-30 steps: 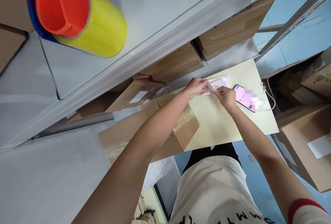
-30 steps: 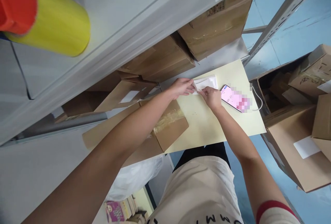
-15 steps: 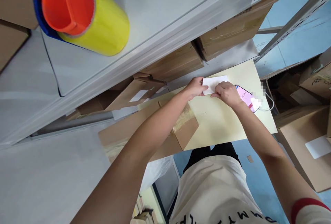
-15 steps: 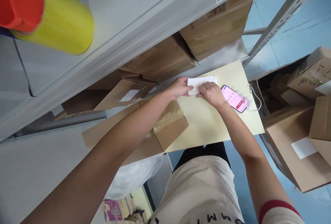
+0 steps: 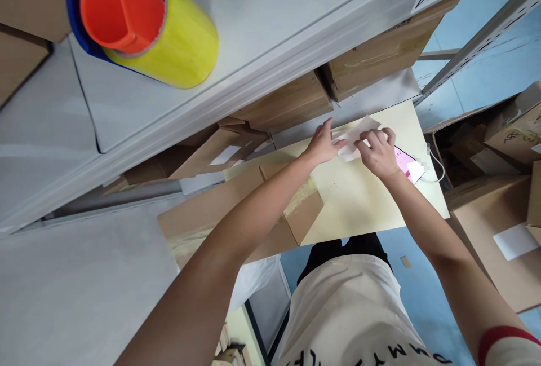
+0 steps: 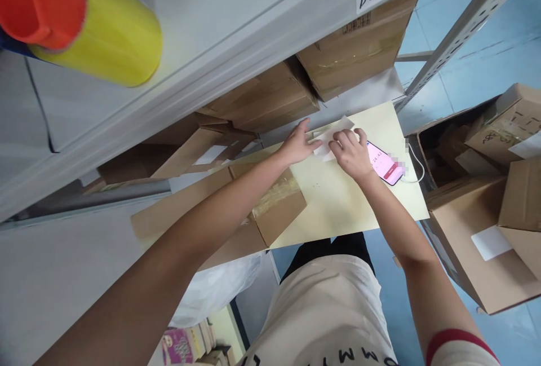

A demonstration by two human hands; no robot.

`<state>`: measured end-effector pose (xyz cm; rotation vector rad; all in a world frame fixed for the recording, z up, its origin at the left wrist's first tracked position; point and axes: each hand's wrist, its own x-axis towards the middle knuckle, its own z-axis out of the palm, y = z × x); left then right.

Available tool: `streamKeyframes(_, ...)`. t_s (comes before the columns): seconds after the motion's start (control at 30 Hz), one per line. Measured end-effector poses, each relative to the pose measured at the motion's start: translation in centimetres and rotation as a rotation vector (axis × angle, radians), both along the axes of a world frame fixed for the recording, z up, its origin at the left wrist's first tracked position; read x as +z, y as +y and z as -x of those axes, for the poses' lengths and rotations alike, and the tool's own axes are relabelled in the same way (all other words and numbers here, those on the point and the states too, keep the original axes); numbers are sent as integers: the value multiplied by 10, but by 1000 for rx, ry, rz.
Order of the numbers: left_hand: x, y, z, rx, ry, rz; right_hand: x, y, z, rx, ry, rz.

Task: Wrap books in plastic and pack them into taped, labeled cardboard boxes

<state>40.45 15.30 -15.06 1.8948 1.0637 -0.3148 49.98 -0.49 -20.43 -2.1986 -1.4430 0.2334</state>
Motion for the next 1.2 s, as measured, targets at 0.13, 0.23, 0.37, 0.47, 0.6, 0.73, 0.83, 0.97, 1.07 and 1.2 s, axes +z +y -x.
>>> streamKeyframes(0.13, 34, -3, -4, 182, 2, 228, -2, 12, 13, -157, 54, -75)
streamKeyframes(0.23, 61, 4, -5, 309, 22, 567, 2, 25, 21, -7, 132, -30)
streamKeyframes(0.37, 73, 14, 2, 293, 44, 542, 10, 36, 32, 286, 196, 9)
streamKeyframes(0.47, 66, 23, 15, 212, 43, 246, 12, 38, 32, 332, 209, -29)
streamKeyframes(0.6, 62, 44, 37, 88, -12, 38, 7, 43, 14, 70, 220, -99)
streamKeyframes(0.73, 66, 64, 55, 17, -6, -9, 0, 54, -6, 86, 344, -24)
streamKeyframes(0.83, 71, 64, 59, -16, -17, -213, 0, 60, -9, 116, 411, 25)
streamKeyframes(0.97, 78, 41, 49, -158, -89, -515, 8, 59, -4, 110, 381, 16)
streamKeyframes(1.07, 75, 22, 33, -347, -52, -426, 14, 56, -1, 118, 356, -9)
streamKeyframes(1.2, 57, 16, 16, -369, 13, -290, 18, 54, 0, 147, 323, -46)
